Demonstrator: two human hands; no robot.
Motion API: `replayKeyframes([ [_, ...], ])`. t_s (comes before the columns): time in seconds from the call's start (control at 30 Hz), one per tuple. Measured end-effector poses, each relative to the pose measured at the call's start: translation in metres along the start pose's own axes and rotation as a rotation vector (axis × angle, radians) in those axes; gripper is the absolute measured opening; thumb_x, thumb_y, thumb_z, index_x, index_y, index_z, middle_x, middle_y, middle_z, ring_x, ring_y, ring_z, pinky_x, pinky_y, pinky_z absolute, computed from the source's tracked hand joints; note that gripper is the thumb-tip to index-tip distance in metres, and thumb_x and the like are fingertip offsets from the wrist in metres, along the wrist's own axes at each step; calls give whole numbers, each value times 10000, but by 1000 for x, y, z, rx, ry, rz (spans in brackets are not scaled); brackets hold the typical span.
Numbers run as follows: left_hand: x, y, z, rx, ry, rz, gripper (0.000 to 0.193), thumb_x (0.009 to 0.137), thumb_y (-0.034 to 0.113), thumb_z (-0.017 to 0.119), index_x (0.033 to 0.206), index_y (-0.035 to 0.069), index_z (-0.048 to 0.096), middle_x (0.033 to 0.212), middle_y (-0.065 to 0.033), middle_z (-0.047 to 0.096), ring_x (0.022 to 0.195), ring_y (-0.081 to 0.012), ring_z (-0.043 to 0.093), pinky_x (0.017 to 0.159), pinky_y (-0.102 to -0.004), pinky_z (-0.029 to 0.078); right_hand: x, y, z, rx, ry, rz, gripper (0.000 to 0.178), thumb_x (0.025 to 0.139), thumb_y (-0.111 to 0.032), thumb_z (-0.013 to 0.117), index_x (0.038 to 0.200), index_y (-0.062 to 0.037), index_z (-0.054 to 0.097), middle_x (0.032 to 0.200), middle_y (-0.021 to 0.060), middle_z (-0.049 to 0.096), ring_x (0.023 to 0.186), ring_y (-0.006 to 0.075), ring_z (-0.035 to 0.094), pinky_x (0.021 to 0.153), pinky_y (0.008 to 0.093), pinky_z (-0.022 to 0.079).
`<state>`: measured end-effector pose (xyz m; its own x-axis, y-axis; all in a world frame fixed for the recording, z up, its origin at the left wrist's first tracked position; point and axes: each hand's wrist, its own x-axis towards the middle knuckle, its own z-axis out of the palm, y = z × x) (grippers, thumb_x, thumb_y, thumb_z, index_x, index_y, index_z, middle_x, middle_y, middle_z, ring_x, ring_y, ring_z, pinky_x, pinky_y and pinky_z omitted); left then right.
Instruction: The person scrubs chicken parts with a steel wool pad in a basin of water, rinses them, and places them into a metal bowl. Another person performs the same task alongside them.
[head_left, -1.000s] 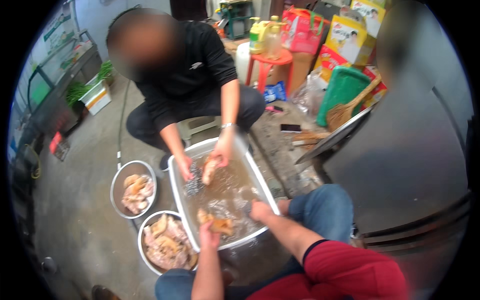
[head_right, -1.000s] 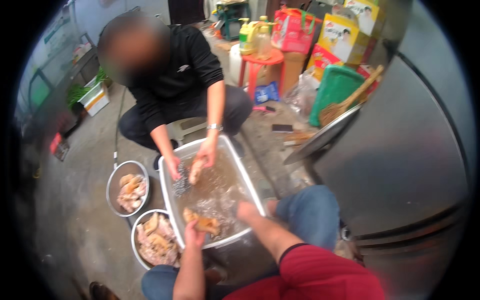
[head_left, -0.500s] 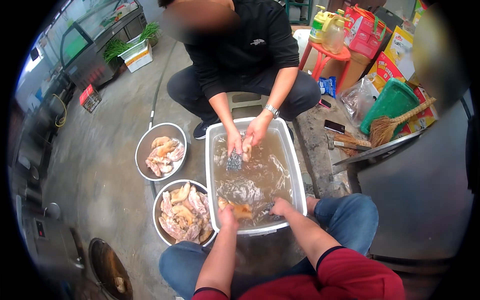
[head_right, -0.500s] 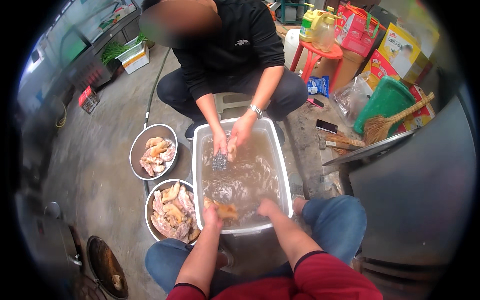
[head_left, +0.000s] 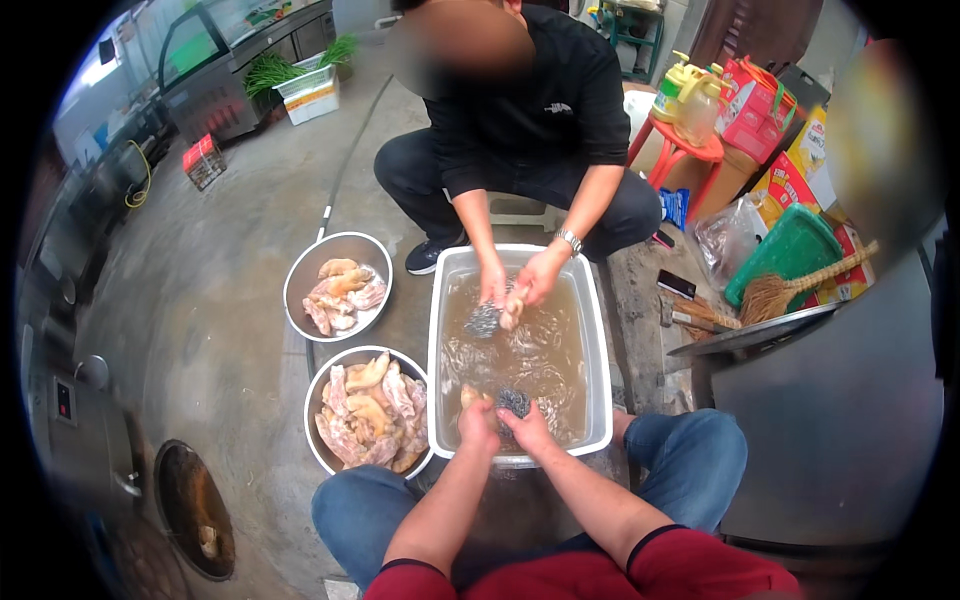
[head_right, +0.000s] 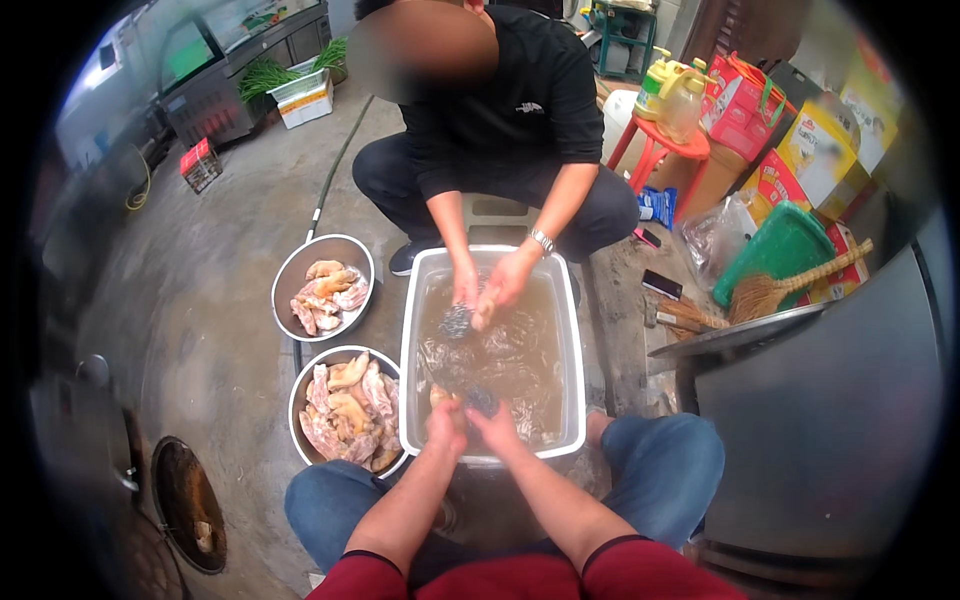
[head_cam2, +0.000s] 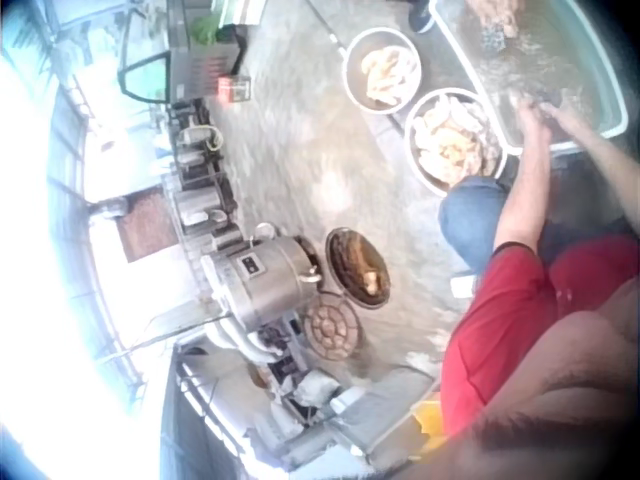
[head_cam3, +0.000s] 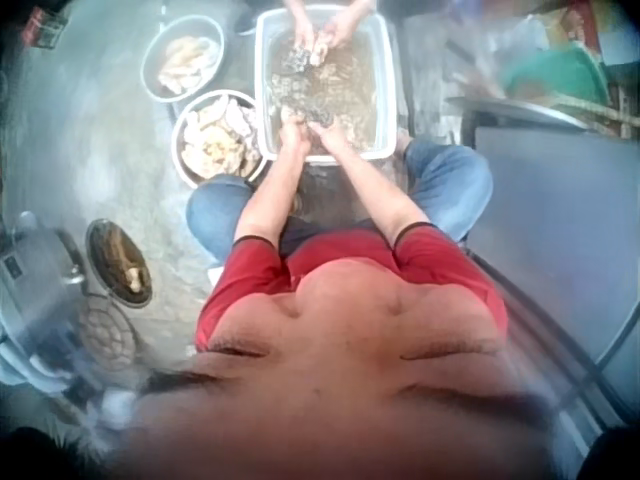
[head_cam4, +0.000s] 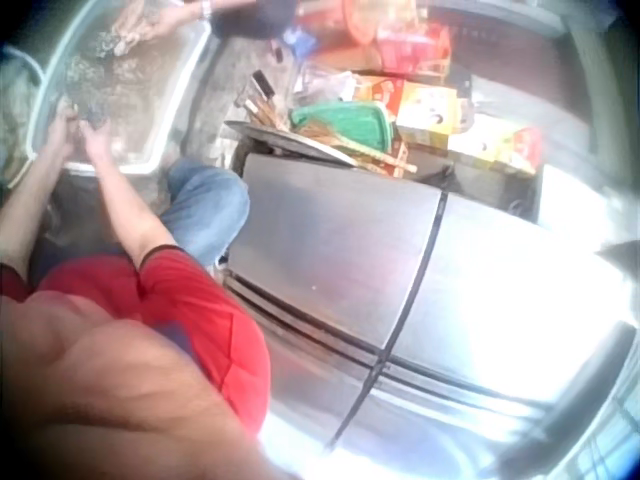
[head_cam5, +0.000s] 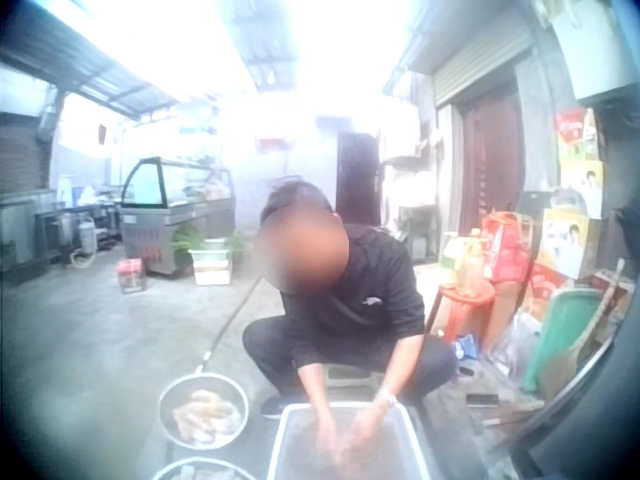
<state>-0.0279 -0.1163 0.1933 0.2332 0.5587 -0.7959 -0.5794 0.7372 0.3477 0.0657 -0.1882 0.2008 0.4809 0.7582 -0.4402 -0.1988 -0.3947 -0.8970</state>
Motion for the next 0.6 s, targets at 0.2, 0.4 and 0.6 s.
replayKeyframes([
  [0.2,-27,-14,19,163,-130,103,416,694,-44,635,1098,21,562,983,-97,604,862,-250,611,736,-390,517,65,63,-14,-109,465,138,382,856,-166,741,1132,56,597,986,158,677,856,250,650,757,394,531],
  [0.4,-38,-25,30,360,-182,177,485,682,-81,648,1148,15,556,1024,-94,612,880,-242,614,747,-371,522,101,77,-59,330,357,424,365,860,-165,720,1102,79,597,985,181,670,810,301,679,664,437,561],
  [0.6,15,-5,-15,89,9,113,499,705,-63,580,1197,-23,505,1065,-146,564,963,-329,610,794,-460,549,91,37,-102,-679,315,102,564,761,-290,794,1178,25,581,1077,207,683,998,339,672,849,452,546],
])
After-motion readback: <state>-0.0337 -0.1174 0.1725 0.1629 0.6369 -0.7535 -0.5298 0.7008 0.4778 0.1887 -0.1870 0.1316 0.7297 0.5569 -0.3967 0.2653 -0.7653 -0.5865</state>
